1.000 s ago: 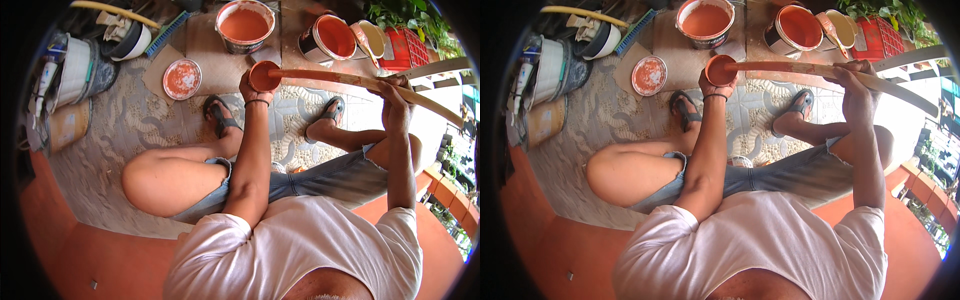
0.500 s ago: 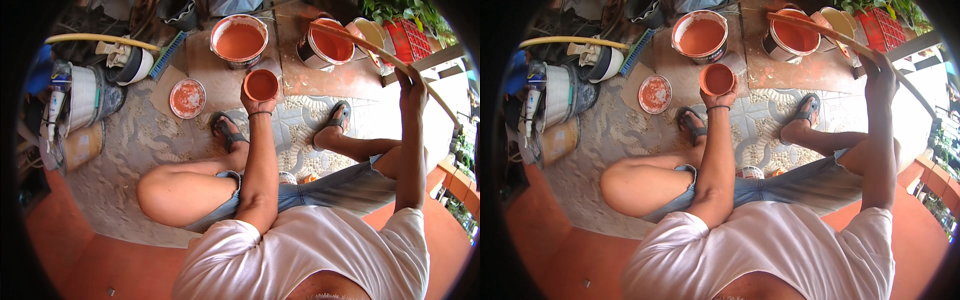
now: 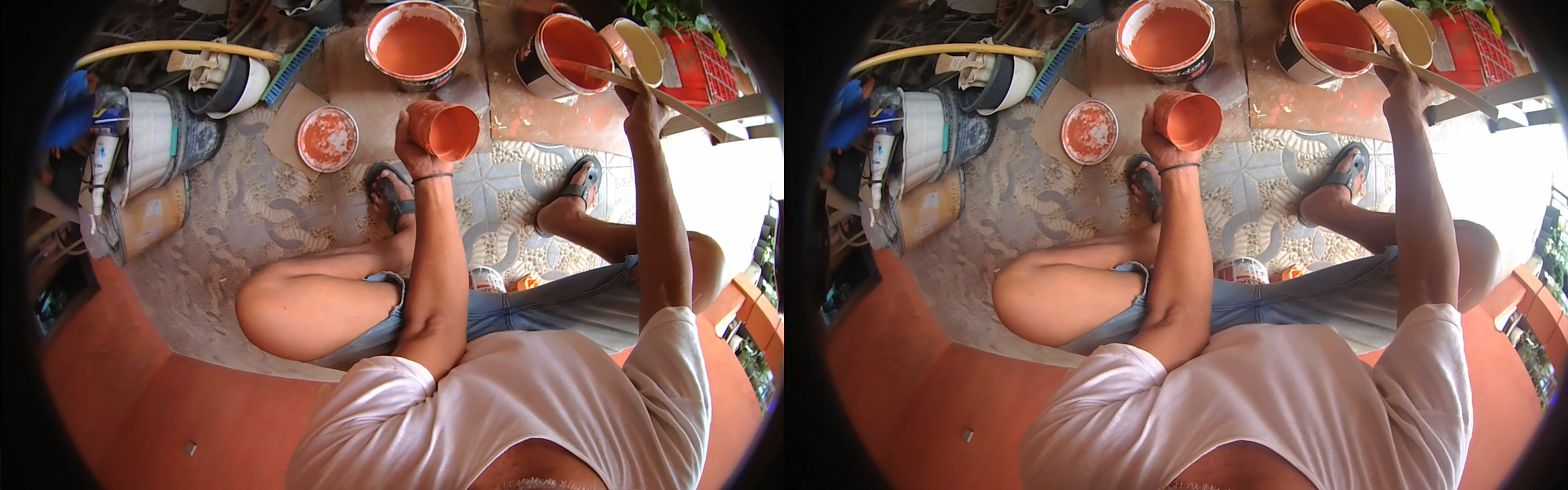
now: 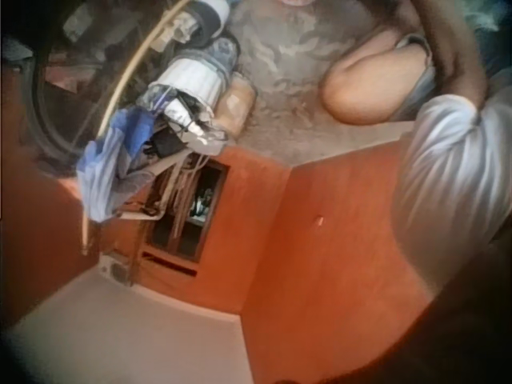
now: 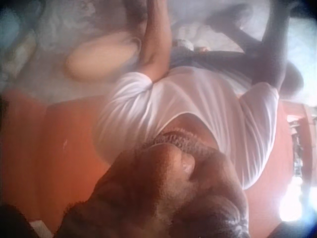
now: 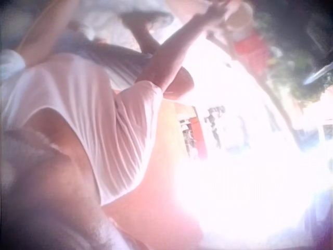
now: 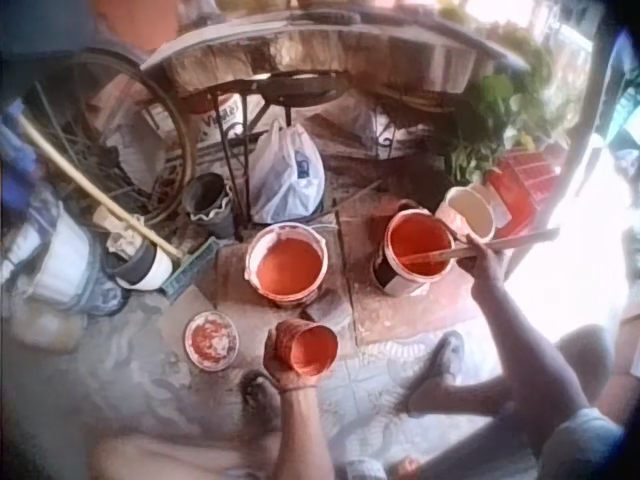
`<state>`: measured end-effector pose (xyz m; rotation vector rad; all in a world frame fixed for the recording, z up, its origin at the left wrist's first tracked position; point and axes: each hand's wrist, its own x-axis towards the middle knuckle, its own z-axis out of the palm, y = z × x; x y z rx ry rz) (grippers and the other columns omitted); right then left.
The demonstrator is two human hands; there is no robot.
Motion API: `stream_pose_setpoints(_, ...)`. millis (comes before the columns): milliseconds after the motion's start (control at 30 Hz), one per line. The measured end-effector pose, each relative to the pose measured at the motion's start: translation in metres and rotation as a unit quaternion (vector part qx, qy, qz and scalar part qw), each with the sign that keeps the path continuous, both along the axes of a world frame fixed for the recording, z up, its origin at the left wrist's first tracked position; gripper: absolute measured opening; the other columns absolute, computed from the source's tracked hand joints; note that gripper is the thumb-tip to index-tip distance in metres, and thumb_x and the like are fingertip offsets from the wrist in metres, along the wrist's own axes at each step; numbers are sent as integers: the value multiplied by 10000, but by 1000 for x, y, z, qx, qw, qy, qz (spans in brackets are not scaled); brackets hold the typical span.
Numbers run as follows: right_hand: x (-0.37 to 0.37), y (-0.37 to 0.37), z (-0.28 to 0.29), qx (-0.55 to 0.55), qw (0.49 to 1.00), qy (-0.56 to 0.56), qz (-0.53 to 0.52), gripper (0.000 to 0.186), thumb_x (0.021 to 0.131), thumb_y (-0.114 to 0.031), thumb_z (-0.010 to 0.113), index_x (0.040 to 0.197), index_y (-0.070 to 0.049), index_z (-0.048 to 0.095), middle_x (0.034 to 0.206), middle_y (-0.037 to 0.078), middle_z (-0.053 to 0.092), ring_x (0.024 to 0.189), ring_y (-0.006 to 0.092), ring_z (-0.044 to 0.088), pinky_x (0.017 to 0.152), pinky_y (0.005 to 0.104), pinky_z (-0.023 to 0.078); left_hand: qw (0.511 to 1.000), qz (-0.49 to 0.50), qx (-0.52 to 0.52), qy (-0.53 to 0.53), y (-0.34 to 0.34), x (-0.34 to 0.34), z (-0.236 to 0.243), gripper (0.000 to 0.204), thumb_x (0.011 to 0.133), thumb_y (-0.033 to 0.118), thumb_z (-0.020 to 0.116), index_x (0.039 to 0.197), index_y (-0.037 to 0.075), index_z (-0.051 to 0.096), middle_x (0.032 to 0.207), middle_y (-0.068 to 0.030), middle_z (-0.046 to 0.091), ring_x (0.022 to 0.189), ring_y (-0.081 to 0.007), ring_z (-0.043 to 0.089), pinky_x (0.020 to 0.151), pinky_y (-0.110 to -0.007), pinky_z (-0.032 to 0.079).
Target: The person sits on a tiled floor and uses a wooden stick to stir reddish-orange paint in a bucket, then transfers some into a smaller container. The person continues stirring the smaller container and places the stick on the bucket lid.
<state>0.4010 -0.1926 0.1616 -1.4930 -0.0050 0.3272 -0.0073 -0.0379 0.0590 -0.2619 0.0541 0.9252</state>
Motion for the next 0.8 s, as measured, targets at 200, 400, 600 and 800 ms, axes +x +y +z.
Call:
stream_pose_setpoints(200, -4, -8, -12, -19, 999, 26, -30, 436, 909, -53, 925, 1228, 57, 649, 1086, 203, 789, 921, 346, 835, 790, 481, 748, 978, 24, 127, -162, 36, -6, 11, 350, 1041, 397, 688, 1134, 61, 659, 1125, -88, 697, 1093, -297, 688, 1101, -560, 542)
stream_pose_setpoints(400, 9, -28, -15, -51, 996, 76, -15, 401, 974, -156, 885, 1251, 75, 711, 1139, 216, 797, 1008, 350, 823, 887, 481, 726, 989, 45, -45, 132, 17, -20, 24, 536, 1011, 475, 747, 1257, 4, 687, 1236, -127, 766, 1183, -371, 710, 1088, -550, 585)
stream_pose_setpoints(600, 21, -33, -27, -38, 993, 114, -20, 369, 991, -146, 859, 1261, 65, 722, 1156, 236, 785, 1011, 361, 822, 910, 497, 721, 969, 31, -245, 25, 14, -20, 16, 501, 991, 577, 722, 1232, 143, 787, 1310, -72, 788, 1242, -378, 710, 1077, -624, 586)
stream_pose_setpoints(800, 17, -32, -26, -53, 991, 119, -16, 351, 1017, -143, 819, 1300, 42, 725, 1174, 231, 780, 1028, 343, 820, 926, 483, 711, 947, 40, -265, 179, 6, -12, 22, 466, 923, 454, 771, 1250, 123, 778, 1322, -75, 784, 1273, -364, 703, 1075, -641, 567)
